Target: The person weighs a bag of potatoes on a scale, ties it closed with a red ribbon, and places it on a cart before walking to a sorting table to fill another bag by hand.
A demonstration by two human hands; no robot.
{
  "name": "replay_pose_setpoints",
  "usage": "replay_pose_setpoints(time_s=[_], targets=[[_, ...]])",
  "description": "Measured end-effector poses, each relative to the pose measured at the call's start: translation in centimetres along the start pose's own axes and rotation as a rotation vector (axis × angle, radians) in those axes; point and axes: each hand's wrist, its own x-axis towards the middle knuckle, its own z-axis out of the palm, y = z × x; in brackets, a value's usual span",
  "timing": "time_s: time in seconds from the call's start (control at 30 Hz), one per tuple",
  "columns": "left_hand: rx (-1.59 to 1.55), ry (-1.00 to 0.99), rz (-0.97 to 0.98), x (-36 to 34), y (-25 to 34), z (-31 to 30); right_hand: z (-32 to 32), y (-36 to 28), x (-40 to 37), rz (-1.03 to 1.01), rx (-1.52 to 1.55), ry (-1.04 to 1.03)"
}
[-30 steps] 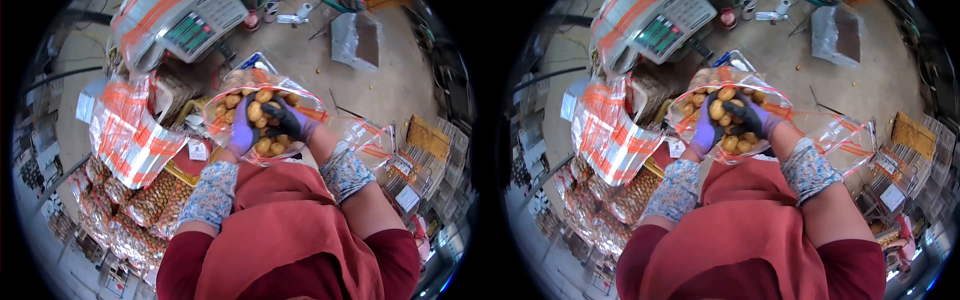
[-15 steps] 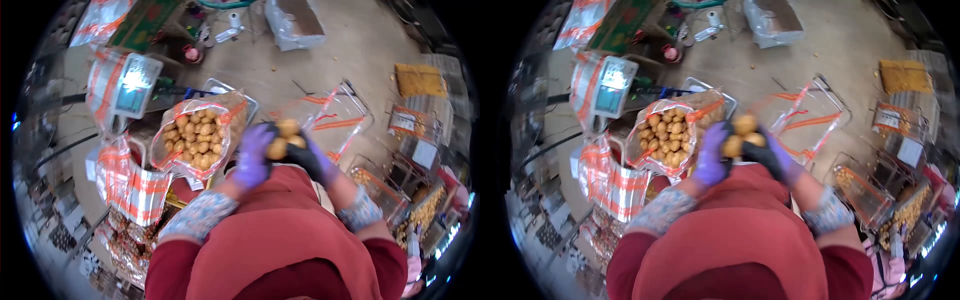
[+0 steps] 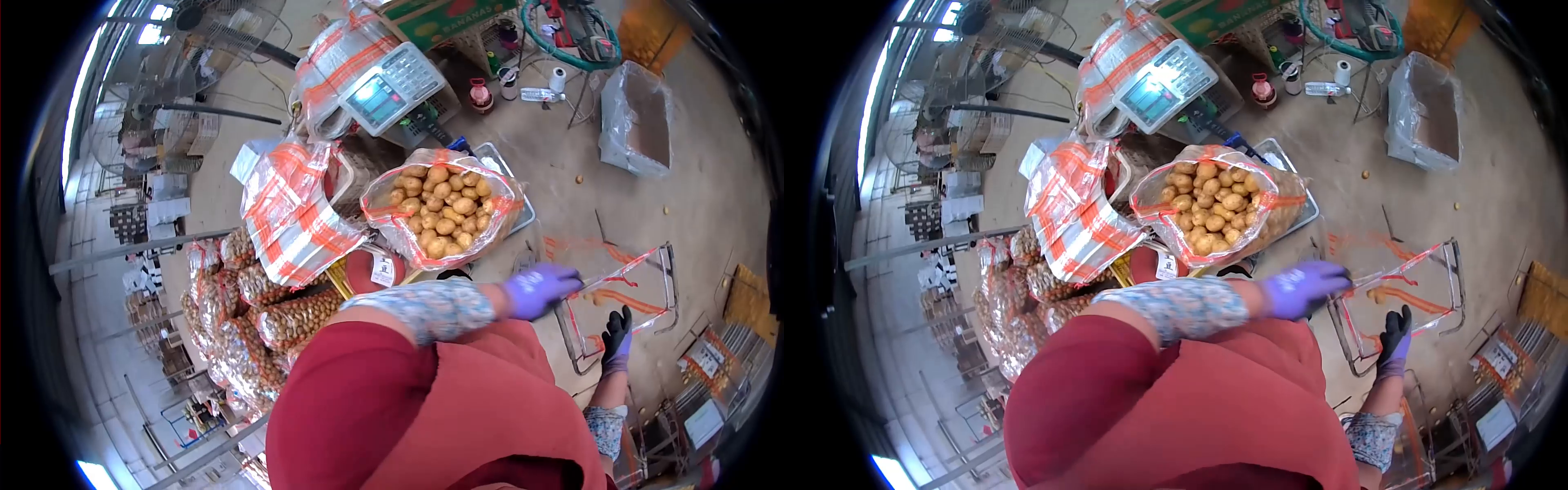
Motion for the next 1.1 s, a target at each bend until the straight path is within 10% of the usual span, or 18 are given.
replay_pose_setpoints(time_s=[0.13,0.2,0.3,0.5,0.73,1.1], targets=[[0.226,0.527,-0.177,-9.0,-5.3,-7.3,5.3,-3.1,-1.7,-0.174,-0.138,-0.041],[0.467,0.461,-0.399,-14.1,-7.8,-10.6,10.4,-8.4,-4.1,-0.229,-0.119,-0.141],[0.231,-0.395,-0.887,-20.0,-8.0,-14.7,20.4,-15.6,-7.6,-0.459,-0.158,-0.363],[-0.307,0.353,-0.835,-23.1,-6.9,-16.4,38.2,-15.4,-10.0,-0.815,-0.959,-0.755],[0.154,-0.061,-0.980,-19.9,-14.7,-10.8,44.1,-9.1,-11.8,-0.764,-1.813,-0.526],[0.202,0.179,-0.895,-18.5,-15.7,-7.8,43.2,-8.9,-9.4,-0.841,-1.547,-0.494]])
